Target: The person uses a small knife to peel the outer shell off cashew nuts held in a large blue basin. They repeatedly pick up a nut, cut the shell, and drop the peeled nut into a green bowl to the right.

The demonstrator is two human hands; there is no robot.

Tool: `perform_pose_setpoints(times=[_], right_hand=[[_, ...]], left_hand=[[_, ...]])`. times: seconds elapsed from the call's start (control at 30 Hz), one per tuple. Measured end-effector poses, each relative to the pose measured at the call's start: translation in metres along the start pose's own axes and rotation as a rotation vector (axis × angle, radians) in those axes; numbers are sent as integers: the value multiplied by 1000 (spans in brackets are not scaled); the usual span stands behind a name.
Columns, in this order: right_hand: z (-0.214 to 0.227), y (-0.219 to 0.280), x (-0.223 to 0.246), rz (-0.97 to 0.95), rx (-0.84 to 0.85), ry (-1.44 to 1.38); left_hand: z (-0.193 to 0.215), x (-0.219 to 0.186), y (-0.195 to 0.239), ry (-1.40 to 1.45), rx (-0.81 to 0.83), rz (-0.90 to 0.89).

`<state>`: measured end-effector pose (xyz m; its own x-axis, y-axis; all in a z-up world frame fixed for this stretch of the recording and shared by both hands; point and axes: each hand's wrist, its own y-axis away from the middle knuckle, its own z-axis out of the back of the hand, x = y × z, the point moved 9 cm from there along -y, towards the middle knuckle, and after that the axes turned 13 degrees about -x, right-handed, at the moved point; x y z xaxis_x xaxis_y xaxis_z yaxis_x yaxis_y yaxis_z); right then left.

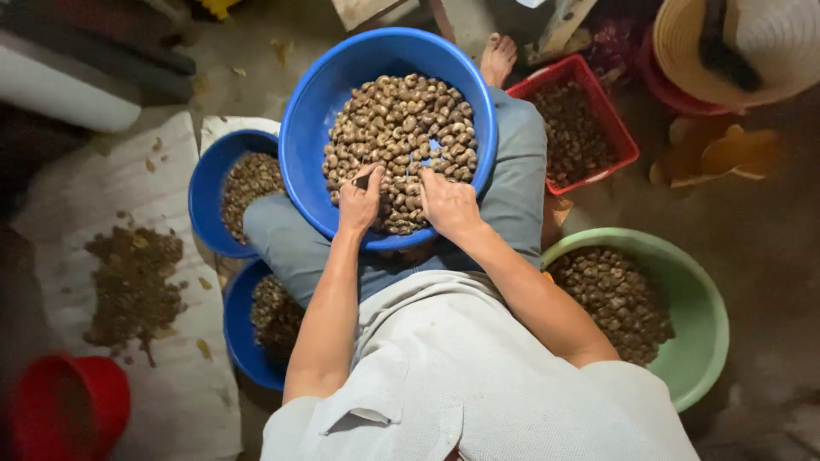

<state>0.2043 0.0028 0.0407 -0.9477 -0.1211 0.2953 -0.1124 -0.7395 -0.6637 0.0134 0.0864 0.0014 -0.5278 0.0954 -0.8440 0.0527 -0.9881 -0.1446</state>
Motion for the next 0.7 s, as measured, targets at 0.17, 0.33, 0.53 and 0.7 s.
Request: perform_pose_setpoints(times=[0.17,0.33,0.53,0.7], right_hand=[[10,2,11,1,95,11],[16,3,15,-22,216,-23],[13,4,11,-55,347,16],[-3,-21,11,-471,713,-393]], left_hand=[[5,16,4,61,23,81],[11,13,12,94,44,143],[17,-3,19,174,136,110],[17,5,16,197,103,202]])
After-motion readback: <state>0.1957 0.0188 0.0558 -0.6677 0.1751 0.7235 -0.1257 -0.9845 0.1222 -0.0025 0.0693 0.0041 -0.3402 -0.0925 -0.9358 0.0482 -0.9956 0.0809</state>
